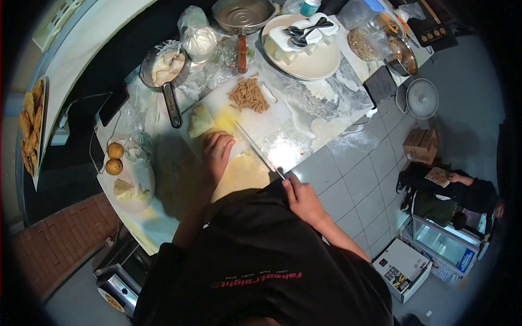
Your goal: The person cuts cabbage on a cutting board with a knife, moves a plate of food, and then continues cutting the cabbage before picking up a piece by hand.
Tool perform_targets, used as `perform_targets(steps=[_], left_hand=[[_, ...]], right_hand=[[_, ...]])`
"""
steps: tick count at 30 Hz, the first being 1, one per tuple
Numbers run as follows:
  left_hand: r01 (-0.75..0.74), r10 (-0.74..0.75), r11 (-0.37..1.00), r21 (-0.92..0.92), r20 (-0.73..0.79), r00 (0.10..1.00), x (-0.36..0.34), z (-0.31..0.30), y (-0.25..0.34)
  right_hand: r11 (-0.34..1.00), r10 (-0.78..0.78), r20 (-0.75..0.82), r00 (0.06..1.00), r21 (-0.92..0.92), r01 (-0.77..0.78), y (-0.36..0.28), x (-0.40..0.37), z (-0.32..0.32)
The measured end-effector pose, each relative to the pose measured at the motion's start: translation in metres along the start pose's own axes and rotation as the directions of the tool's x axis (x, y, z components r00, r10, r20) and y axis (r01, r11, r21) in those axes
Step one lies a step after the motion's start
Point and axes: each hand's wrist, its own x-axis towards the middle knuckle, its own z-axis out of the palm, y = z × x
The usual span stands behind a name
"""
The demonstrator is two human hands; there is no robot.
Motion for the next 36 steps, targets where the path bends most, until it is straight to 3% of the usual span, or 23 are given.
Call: perform_targets(steps=[1, 10, 16, 25, 36], left_hand=[[-0.007, 0.007, 1.0, -0.001, -0.001, 1.0, 0.001, 0.003, -0.002], [0.029, -0.03, 0.999, 0.013, 0.039, 0.999, -0.004, 0.001, -0.009], [0.01, -0.009, 1.0, -0.024, 0.03, 1.0, -0.003, 0.001, -0.008], [-0.018, 0.018, 1.0, -0.003, 0.031, 0.999, -0.003, 0.002, -0.012], [0.054, -0.052, 0.998, -0.033, 0.041, 0.998, -0.005, 0.005, -0.012]], right_hand=[[0.999, 0.046, 0.021, 0.999, 0.008, -0.046, -0.001, -0.003, 0.0], [0.999, -0.044, 0.015, 0.999, -0.015, 0.044, 0.007, -0.003, 0.005], [0.999, 0.008, 0.065, 0.998, -0.04, -0.005, 0.003, 0.0, 0.001], [0.999, -0.035, 0.041, 0.999, 0.008, 0.035, -0.001, -0.004, 0.005], [0.998, 0.002, 0.04, 0.999, 0.06, -0.004, 0.001, -0.008, 0.001]])
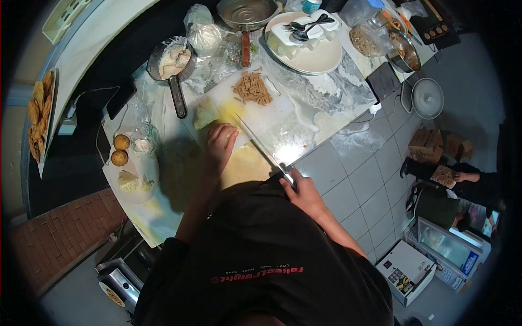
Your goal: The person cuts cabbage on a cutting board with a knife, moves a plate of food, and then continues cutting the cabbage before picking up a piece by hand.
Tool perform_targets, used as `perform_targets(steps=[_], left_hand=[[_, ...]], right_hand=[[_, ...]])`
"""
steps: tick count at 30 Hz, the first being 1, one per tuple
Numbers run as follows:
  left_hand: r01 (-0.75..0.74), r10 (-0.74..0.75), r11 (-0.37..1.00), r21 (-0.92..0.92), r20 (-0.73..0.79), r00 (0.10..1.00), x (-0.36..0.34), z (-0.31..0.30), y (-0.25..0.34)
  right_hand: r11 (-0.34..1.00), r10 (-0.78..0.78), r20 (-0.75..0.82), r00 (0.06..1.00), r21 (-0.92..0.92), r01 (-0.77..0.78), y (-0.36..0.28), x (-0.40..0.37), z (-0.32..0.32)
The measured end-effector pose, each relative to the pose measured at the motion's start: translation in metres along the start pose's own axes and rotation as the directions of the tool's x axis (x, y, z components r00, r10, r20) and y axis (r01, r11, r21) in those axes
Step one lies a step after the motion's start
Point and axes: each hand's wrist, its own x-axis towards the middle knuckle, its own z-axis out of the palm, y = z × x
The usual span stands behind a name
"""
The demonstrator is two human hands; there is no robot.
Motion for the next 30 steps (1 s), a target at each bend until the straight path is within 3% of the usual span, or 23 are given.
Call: perform_targets(steps=[5, 8, 13, 26, 30], left_hand=[[-0.092, 0.101, 0.982, 0.164, -0.05, 0.994, 0.001, -0.002, 0.01], [-0.11, 0.134, 0.968, 0.227, -0.096, 0.986, 0.0, 0.0, 0.008], [-0.099, 0.111, 0.986, 0.132, -0.09, 0.99, 0.0, -0.001, 0.009], [-0.068, 0.07, 0.997, 0.03, -0.078, 0.995, 0.001, -0.004, 0.015], [0.043, -0.045, 0.999, -0.018, -0.075, 0.996, 0.0, -0.005, 0.017]], right_hand=[[0.997, -0.072, -0.008, 0.997, -0.017, 0.072, 0.011, 0.008, 0.007], [1.0, -0.008, 0.01, 1.0, 0.025, 0.008, 0.013, 0.012, 0.007], [0.989, -0.019, 0.025, 1.0, -0.145, 0.022, 0.016, 0.017, 0.003], [0.983, 0.047, 0.093, 0.995, -0.181, -0.029, -0.001, 0.02, 0.006], [0.983, 0.044, 0.107, 0.993, -0.184, -0.024, 0.0, 0.022, 0.006]])
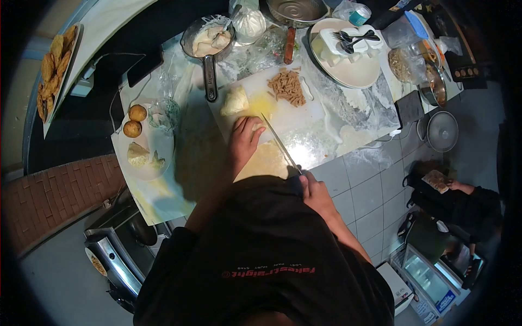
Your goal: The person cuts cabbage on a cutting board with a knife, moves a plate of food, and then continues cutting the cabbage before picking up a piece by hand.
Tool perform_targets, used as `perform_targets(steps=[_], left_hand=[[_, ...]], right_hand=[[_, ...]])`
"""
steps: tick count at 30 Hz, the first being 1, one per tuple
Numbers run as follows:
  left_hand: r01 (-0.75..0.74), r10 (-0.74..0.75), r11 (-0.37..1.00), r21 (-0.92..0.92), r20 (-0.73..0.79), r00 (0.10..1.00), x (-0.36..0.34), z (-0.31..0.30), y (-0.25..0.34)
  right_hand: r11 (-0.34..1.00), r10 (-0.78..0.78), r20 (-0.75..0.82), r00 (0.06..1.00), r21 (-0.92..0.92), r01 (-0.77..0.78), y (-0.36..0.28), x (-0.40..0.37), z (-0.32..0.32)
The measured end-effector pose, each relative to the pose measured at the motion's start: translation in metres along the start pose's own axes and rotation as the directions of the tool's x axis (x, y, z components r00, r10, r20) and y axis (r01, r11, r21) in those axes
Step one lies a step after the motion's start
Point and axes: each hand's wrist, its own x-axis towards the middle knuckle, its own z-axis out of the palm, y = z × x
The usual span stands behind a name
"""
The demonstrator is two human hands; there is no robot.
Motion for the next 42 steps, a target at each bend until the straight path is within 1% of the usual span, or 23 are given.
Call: perform_targets(steps=[5, 8, 10, 17, 19, 20, 22, 24, 25, 26, 28, 29, 30, 32, 33, 34, 36, 37, 38, 39, 40, 41, 42], left_hand=[[0.016, -0.016, 1.0, -0.015, -0.007, 1.0, 0.001, 0.001, -0.004], [0.025, -0.025, 1.0, -0.015, 0.005, 1.0, 0.001, 0.003, -0.006], [0.071, -0.07, 0.995, -0.066, 0.022, 0.997, 0.001, 0.006, -0.008], [0.105, -0.103, 0.994, -0.042, 0.055, 0.993, 0.004, 0.005, -0.009], [0.085, -0.086, 0.996, 0.014, 0.058, 0.995, 0.005, 0.006, -0.01], [0.073, -0.073, 0.997, 0.005, 0.057, 0.996, 0.005, 0.006, -0.01], [0.058, -0.06, 0.998, 0.027, 0.059, 0.996, 0.003, 0.007, -0.013], [0.042, -0.044, 0.999, 0.033, 0.06, 0.997, 0.004, 0.006, -0.011], [0.033, -0.035, 0.998, 0.05, 0.056, 0.998, 0.004, 0.006, -0.01], [0.032, -0.035, 0.998, 0.049, 0.055, 0.998, 0.003, 0.008, -0.011], [0.012, -0.014, 0.999, 0.043, 0.041, 0.999, -0.004, 0.007, -0.011], [0.017, -0.019, 0.998, 0.053, 0.04, 0.999, -0.006, 0.004, -0.011], [0.015, -0.016, 0.999, 0.037, 0.045, 0.999, -0.005, 0.004, -0.011], [0.012, -0.013, 1.0, 0.022, 0.051, 0.999, -0.005, 0.002, -0.012], [0.002, -0.004, 1.0, 0.022, 0.061, 0.998, -0.005, 0.001, -0.012], [-0.005, 0.004, 1.0, 0.019, 0.074, 0.997, -0.005, 0.002, -0.012], [-0.005, 0.004, 1.0, 0.005, 0.086, 0.996, -0.006, 0.001, -0.013], [-0.011, 0.012, 1.0, -0.003, 0.086, 0.996, -0.001, 0.001, -0.018], [0.0, -0.001, 1.0, 0.007, 0.078, 0.997, -0.002, 0.001, -0.018], [0.003, -0.001, 1.0, -0.023, 0.083, 0.997, -0.001, 0.0, -0.019], [0.005, 0.0, 0.999, -0.054, 0.087, 0.996, -0.001, 0.0, -0.019], [0.011, -0.007, 0.998, -0.058, 0.071, 0.997, 0.0, -0.001, -0.015], [0.018, -0.015, 0.999, -0.049, 0.063, 0.998, 0.0, -0.001, -0.015]], right_hand=[[1.0, 0.024, 0.019, 1.0, 0.009, -0.024, -0.007, -0.001, -0.004], [0.999, 0.034, -0.011, 0.999, 0.034, -0.033, -0.005, -0.003, -0.004], [1.0, 0.017, 0.015, 1.0, -0.004, -0.017, -0.003, -0.003, -0.005], [0.995, 0.09, 0.047, 0.995, 0.038, -0.092, 0.005, -0.011, -0.006], [0.974, -0.093, -0.168, 0.981, 0.191, 0.125, 0.027, -0.026, -0.007], [0.974, -0.092, -0.182, 0.979, 0.186, 0.126, 0.047, -0.036, -0.004], [0.861, 0.09, -0.409, 0.908, 0.49, 0.136, 0.088, -0.062, 0.004], [0.562, 0.407, -0.294, 0.865, 0.827, 0.017, 0.099, -0.083, -0.002], [0.463, 0.468, -0.283, 0.838, 0.886, 0.041, 0.108, -0.085, -0.001], [0.464, 0.467, -0.284, 0.837, 0.885, 0.041, 0.114, -0.085, -0.001], [0.004, 0.629, 0.068, 0.774, 0.996, -0.091, 0.126, -0.089, 0.0], [-0.179, 0.498, 0.183, 0.848, 0.978, -0.106, 0.128, -0.084, -0.004], [-0.18, 0.491, 0.189, 0.85, 0.977, -0.112, 0.127, -0.082, -0.003], [-0.112, 0.528, 0.116, 0.841, 0.991, -0.066, 0.11, -0.081, -0.007], [-0.045, 0.531, 0.035, 0.847, 0.999, -0.013, 0.096, -0.081, -0.011], [-0.045, 0.532, 0.033, 0.846, 0.999, -0.011, 0.084, -0.08, -0.014], [0.397, 0.492, -0.128, 0.861, 0.913, -0.091, 0.063, -0.073, -0.02], [0.409, 0.459, -0.016, 0.888, 0.892, -0.195, 0.054, -0.061, -0.027], [0.578, 0.37, -0.039, 0.928, 0.792, -0.197, 0.06, -0.052, -0.021], [0.762, 0.255, -0.148, 0.956, 0.64, -0.104, 0.058, -0.042, -0.011], [0.894, 0.112, -0.231, 0.967, 0.448, 0.004, 0.054, -0.032, 0.0], [0.946, 0.093, -0.155, 0.984, 0.322, -0.039, 0.031, -0.031, -0.006], [0.969, 0.044, -0.13, 0.991, 0.246, -0.011, 0.021, -0.027, -0.003]])
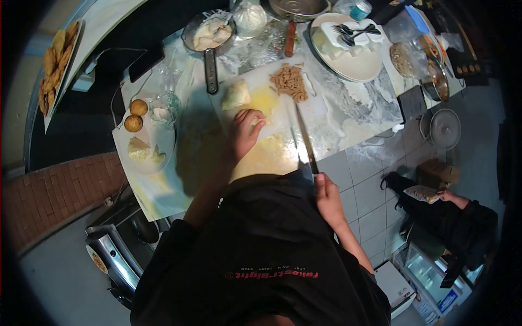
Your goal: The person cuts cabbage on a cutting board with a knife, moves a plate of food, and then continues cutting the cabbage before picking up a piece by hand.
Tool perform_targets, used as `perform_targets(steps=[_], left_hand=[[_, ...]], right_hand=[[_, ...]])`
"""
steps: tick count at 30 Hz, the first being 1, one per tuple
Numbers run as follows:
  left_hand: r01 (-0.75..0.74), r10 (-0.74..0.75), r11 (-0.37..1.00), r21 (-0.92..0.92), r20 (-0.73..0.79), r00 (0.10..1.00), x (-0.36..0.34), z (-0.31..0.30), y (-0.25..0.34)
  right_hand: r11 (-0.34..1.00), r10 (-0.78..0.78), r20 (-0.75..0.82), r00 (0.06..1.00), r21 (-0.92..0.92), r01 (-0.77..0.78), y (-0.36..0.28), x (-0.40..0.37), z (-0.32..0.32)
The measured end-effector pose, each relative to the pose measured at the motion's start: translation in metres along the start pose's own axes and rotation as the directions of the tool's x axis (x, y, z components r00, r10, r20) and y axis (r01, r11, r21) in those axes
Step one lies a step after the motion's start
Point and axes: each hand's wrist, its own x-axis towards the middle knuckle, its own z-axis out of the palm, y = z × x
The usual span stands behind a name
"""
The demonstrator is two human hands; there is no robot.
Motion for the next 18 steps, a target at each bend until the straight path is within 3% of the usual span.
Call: perform_targets(steps=[8, 15, 18], left_hand=[[0.039, -0.044, 0.997, -0.063, -0.075, 0.996, -0.003, 0.001, 0.008], [0.064, -0.071, 0.995, -0.081, -0.083, 0.994, -0.006, 0.001, 0.011], [0.052, -0.058, 0.997, -0.056, -0.1, 0.993, -0.005, 0.004, 0.013]], right_hand=[[0.954, -0.099, 0.083, 0.992, -0.276, 0.118, -0.034, 0.011, 0.018], [0.94, -0.099, 0.112, 0.989, -0.316, 0.13, -0.04, 0.015, 0.022], [0.961, -0.025, 0.136, 0.99, -0.268, 0.061, -0.041, 0.017, 0.023]])
